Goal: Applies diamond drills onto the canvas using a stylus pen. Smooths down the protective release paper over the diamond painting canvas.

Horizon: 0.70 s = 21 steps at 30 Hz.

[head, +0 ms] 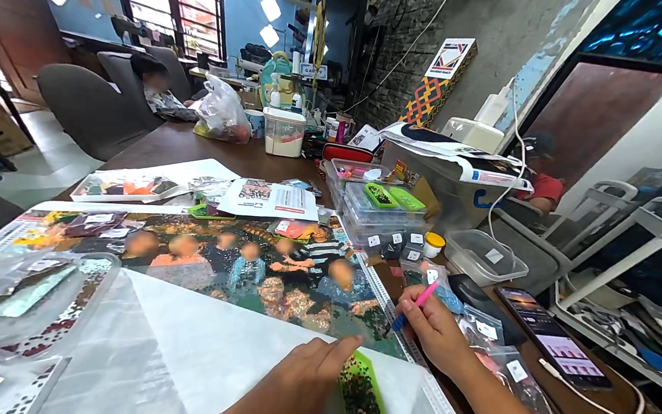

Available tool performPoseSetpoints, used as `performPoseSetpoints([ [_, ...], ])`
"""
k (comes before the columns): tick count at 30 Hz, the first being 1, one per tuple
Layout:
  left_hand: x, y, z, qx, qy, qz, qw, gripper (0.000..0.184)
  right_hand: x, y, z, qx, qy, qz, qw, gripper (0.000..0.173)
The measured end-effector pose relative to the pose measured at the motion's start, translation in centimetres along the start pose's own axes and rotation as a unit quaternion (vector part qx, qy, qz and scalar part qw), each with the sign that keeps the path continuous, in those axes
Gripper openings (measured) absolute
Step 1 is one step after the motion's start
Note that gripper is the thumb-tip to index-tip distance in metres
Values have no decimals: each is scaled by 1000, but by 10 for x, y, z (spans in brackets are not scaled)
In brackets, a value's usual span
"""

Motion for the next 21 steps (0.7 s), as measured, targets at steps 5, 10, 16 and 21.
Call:
performPoseSetpoints([
  [5, 0, 1, 0, 1, -4, -4, 1000, 100, -1, -1, -1, -16, 5, 23, 1000, 28],
  [10, 0, 1, 0, 1, 0, -6, 1000, 100, -1, 0, 0, -23, 4, 35, 999, 28],
  [16, 0, 0, 1, -1, 1, -5, 1000, 99, -1, -1, -1, -24, 7, 31, 999, 28],
  [21, 0, -2, 2, -1, 3, 2, 1000, 99, -2, 0, -1, -41, 3, 35, 999, 28],
])
Point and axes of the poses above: each hand's wrist, its own x-axis towards the middle knuckle, its own z-axis out of the back of the hand, y = z × x, the point moved 1 cm from there along x, towards the middle knuckle, and after that the axes turned 6 degrees about -y, right-handed, at the moved point
